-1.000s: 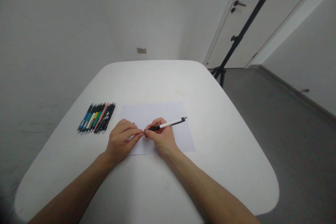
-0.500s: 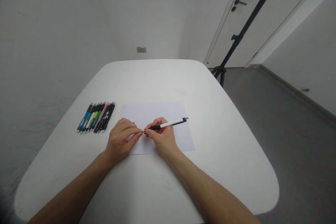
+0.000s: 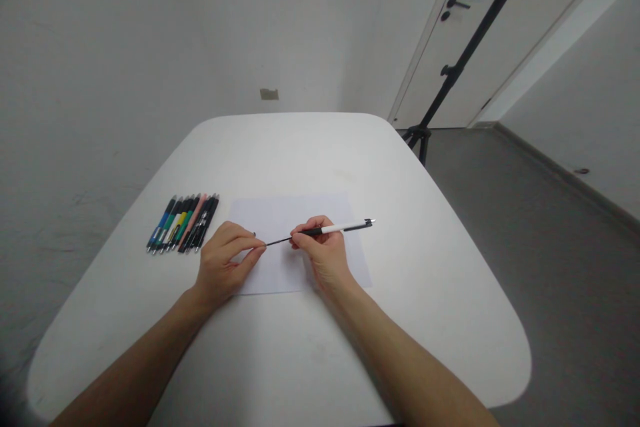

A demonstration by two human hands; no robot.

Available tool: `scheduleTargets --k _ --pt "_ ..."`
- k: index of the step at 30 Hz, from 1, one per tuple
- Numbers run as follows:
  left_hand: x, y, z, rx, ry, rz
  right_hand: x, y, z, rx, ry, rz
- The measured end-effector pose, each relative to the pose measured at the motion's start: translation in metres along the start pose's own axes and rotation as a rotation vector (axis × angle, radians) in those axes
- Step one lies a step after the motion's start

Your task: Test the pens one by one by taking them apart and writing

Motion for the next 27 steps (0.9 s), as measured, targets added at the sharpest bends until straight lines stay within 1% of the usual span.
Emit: scheduleTargets --k 5,13,18,23,27 --pt "0.005 -0.005 0.001 -0.017 -0.012 -0.016 0.002 -0.007 -0.004 -0.02 -0.013 -0.03" --pt "0.019 -0.018 0.001 -0.047 -0.042 -0.013 0.006 -0.008 -0.005 -0.021 -0.023 -0.035" --pt "0.028 -0.022 0.003 -0.045 -0.061 -0.001 0.006 -0.01 -0.005 -0.025 -0.019 -0.037" --pt "0.028 -0.027 0.001 -0.063 -0.045 -0.033 0.004 -0.02 -0.009 -0.089 -0.016 -0.027" --pt "0.028 -0.034 0.0 -0.115 -0.049 -0.083 0.002 -0.026 -0.01 -0.139 -0.025 -0.001"
Point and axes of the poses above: each hand's wrist, its own z-axis away from the middle knuckle, its own y-axis out of the palm, x = y × z, the point moved 10 cm from there along -z, towards the middle knuckle, and after that the axes turned 13 degrees about z, right-handed, at the moved point
